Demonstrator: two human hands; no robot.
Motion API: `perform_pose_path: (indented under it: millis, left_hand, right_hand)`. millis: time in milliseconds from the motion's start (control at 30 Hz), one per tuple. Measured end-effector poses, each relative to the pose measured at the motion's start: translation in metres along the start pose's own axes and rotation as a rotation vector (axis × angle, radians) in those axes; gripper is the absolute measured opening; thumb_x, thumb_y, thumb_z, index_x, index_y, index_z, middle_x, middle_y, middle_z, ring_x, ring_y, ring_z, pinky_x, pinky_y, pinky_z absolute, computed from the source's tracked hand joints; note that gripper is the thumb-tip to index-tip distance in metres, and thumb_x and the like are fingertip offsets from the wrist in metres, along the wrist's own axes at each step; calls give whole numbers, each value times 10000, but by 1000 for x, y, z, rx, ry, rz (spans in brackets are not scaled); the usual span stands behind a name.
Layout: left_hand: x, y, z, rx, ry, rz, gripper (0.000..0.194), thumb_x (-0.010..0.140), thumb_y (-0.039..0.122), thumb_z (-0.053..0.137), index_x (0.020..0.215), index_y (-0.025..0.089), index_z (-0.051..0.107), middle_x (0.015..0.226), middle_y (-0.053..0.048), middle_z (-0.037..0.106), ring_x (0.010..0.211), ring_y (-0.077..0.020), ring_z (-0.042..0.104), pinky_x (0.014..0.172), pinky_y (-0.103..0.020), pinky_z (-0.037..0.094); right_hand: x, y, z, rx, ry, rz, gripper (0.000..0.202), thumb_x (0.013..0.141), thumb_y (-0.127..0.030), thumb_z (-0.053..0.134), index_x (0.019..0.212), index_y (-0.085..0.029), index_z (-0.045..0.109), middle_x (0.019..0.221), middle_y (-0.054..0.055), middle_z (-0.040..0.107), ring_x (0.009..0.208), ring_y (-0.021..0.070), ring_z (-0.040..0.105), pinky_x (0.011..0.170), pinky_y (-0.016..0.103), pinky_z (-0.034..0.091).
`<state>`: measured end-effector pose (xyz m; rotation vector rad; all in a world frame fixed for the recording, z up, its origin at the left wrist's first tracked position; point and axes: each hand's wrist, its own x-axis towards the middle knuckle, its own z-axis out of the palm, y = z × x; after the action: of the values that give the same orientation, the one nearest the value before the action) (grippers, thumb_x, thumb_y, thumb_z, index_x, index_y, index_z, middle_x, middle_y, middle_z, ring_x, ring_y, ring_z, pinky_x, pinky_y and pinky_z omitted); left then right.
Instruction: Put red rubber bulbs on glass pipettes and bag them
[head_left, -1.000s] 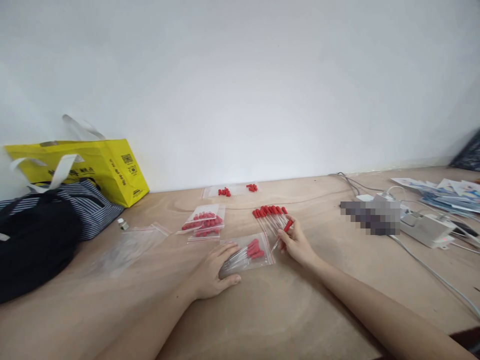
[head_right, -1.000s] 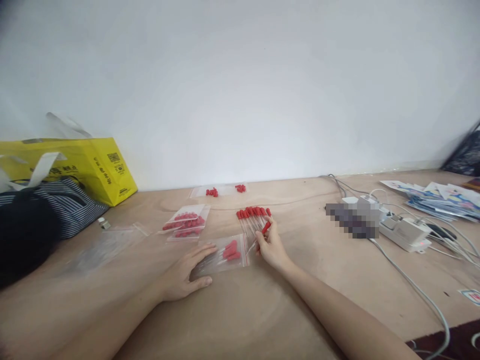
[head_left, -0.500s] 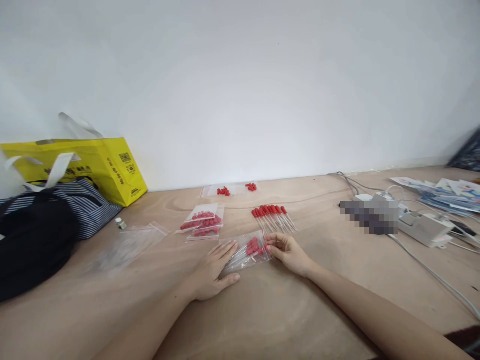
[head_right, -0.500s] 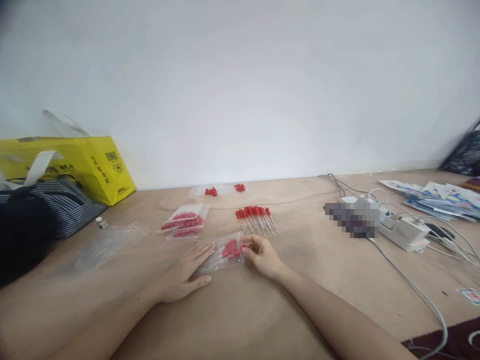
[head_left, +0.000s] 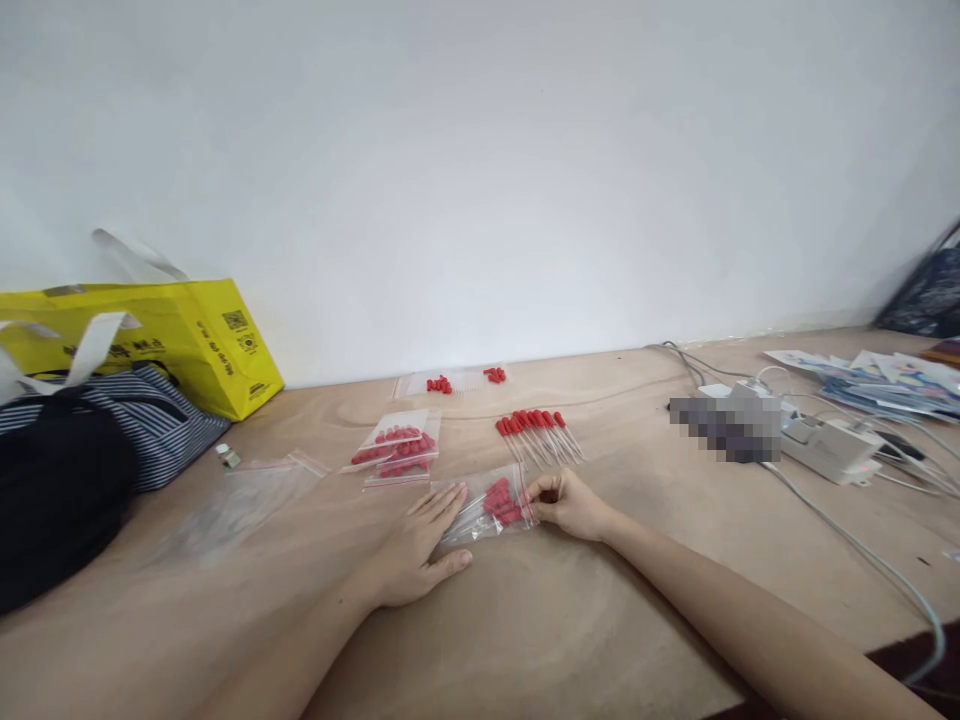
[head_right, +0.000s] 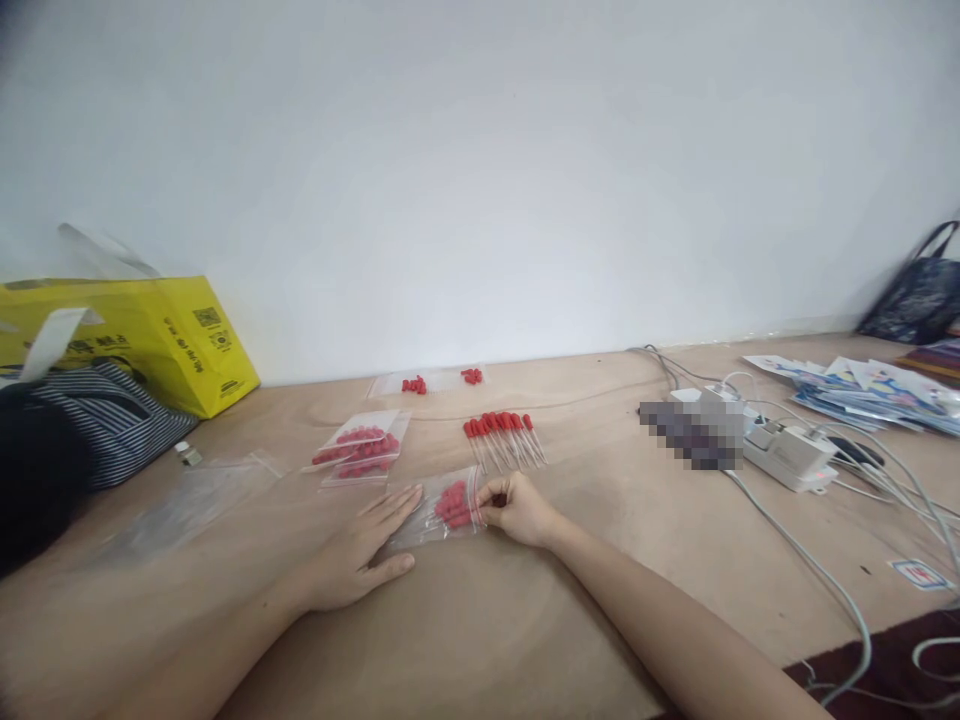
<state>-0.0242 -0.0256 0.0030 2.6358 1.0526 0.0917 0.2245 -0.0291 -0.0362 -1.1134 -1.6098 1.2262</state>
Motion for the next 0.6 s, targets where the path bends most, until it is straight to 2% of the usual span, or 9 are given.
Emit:
perform_pose_path:
  millis: [133,367,500,600]
  left_hand:
    - [0,1,0,0,7,1,665,809,524,345,1353,214,121,1413,-62,158,1285,-250,163,1038,-435,191]
    - [0,0,2,48,-3,28,616,827,509,319,1349,251,119,1421,-50,125,1293,-245,125,1038,-461,162]
    - [1,-2,3,61,-2,48,572,828,506,326,1335,290,173,1423,-31,119,1293,-258,112,1038,-470,150]
    - [1,-3,3,85,-3,60,559,835,497,319,1334,290,175,1423,-34,110,1293,-264,107,1034,-483,151]
  right_hand:
    - [3,4,2,-33,10,-35,118,649,-282,605,648,-169,639,585,-15,579,526,94,474,523,213,370]
    - [6,0,2,-188,51,-79,126,656,-224,600,761,-174,649,570,-33,505,494,79,412,481,191,338]
    - [4,-8,2,-292,-25,-184,109,707,-256,567,702,-182,648,653,-16,534,538,82,435,510,195,349]
    - [4,-7,3,-253,13,-149,180,686,-318,595,604,-158,593,584,-23,507,503,78,419,476,195,333]
